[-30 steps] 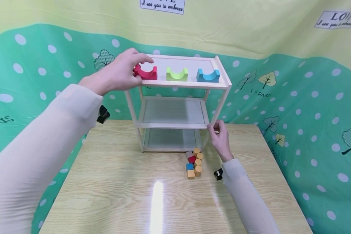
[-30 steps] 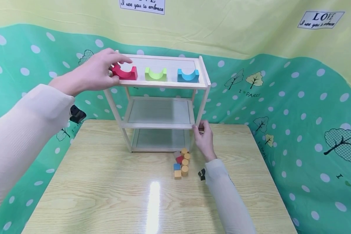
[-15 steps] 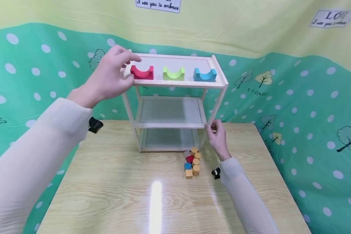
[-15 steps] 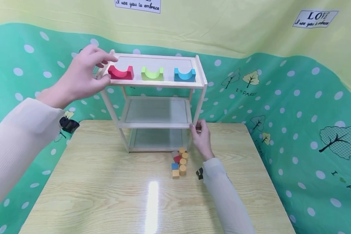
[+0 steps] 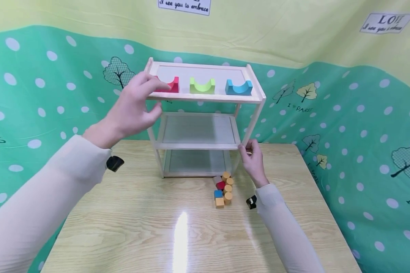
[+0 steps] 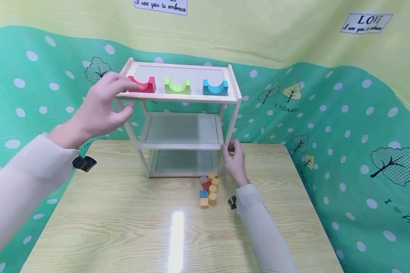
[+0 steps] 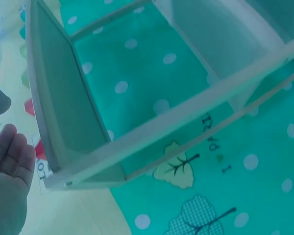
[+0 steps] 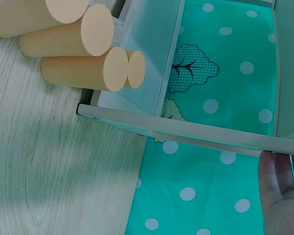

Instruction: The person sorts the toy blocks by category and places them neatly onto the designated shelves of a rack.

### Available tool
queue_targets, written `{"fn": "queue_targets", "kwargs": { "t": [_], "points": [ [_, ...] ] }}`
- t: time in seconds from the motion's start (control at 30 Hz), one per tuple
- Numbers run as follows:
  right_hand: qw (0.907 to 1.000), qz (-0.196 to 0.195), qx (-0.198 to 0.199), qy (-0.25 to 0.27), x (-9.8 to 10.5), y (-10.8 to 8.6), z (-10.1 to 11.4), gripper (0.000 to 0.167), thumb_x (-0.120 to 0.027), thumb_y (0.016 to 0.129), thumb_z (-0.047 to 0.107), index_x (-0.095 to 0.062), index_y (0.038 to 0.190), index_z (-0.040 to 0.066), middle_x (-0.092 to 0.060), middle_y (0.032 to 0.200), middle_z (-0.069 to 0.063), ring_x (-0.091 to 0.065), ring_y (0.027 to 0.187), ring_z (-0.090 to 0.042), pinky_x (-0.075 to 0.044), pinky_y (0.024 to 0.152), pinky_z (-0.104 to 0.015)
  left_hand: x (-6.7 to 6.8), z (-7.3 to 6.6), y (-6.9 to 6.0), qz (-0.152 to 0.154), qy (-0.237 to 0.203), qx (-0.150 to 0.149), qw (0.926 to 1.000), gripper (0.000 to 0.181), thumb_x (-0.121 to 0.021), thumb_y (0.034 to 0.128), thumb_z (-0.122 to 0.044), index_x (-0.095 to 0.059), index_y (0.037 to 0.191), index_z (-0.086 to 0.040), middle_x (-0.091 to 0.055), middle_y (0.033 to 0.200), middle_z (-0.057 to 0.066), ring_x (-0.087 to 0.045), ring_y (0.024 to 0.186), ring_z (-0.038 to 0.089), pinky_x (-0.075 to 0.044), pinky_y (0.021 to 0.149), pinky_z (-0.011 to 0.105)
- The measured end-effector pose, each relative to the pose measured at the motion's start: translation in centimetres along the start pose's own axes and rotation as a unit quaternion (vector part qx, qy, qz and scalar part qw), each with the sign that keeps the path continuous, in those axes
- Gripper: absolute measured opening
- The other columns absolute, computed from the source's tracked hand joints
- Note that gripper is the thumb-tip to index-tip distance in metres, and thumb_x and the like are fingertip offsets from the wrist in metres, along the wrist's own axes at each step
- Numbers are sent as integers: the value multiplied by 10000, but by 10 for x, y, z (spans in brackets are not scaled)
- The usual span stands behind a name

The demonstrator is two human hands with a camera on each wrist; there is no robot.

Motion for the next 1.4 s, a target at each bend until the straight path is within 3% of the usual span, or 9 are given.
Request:
{"fn": "queue_targets", "kwargs": {
  "t": [0.03, 0.2, 0.27, 0.3, 0.63, 0.87, 1.4],
  "points": [
    [10000, 4, -4, -3, 0, 0, 0, 195, -532, 962, 76, -490, 1088, -66, -531, 969, -186, -562, 904, -275, -497, 759, -377, -1, -4, -1, -75, -100, -105, 9999, 360, -586, 729, 120, -646, 1064, 5, -563, 1008, 158, -519, 991, 274, -378, 956, 375],
    [10000, -15, -8, -1, 0, 0, 1, 199, -534, 960, 77, -492, 1089, -68, -532, 968, -184, -562, 903, -275, -496, 755, -365, -14, -13, -10, -33, -289, -184, 9994, 381, -596, 728, 134, -635, 1080, -8, -557, 1012, 140, -524, 968, 252, -392, 940, 343],
    [10000, -29, -8, 7, 0, 0, 1, 198, -535, 959, 77, -493, 1086, -69, -533, 968, -184, -564, 907, -275, -498, 756, -362, -23, -12, -16, 111, -274, -34, 9996, 383, -600, 748, 113, -623, 1107, -19, -548, 1053, 128, -507, 982, 239, -406, 809, 330],
    [10000, -31, -10, 8, 0, 0, 0, 199, -536, 959, 78, -493, 1085, -69, -533, 969, -183, -564, 909, -273, -499, 759, -362, -27, -13, -18, 145, -308, -22, 9994, 381, -600, 751, 111, -619, 1110, -16, -544, 1053, 127, -503, 977, 237, -408, 809, 330],
    [10000, -30, 28, 39, 0, 0, 0, 194, -537, 958, 78, -492, 1076, -70, -528, 954, -173, -557, 891, -257, -502, 744, -333, -57, -20, -40, 243, -539, -163, 9981, 387, -628, 743, 89, -624, 1121, 3, -549, 1084, 140, -500, 1046, 275, -412, 901, 371],
    [9999, -51, 15, 98, 1, 1, -2, 179, -534, 957, 73, -495, 1059, -69, -519, 936, -154, -554, 890, -254, -501, 719, -266, -73, -20, -51, 308, -627, -76, 9975, 377, -636, 750, 94, -627, 1114, -5, -542, 1078, 128, -492, 1063, 275, -409, 929, 383],
    [10000, -48, 69, 49, 1, 1, -2, 189, -534, 957, 76, -494, 1070, -69, -525, 944, -154, -549, 892, -238, -503, 737, -315, -112, -17, -77, 456, -860, 54, 9952, 353, -645, 764, 55, -627, 1106, -26, -548, 1058, 102, -507, 1015, 256, -445, 861, 381]
  ]
}}
Point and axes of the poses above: each hand's wrist, its own y-axis towards the middle knuckle, its own x-axis out of the back of the hand, z = x × y, the point moved 10 cm from there along y, towards the middle knuckle
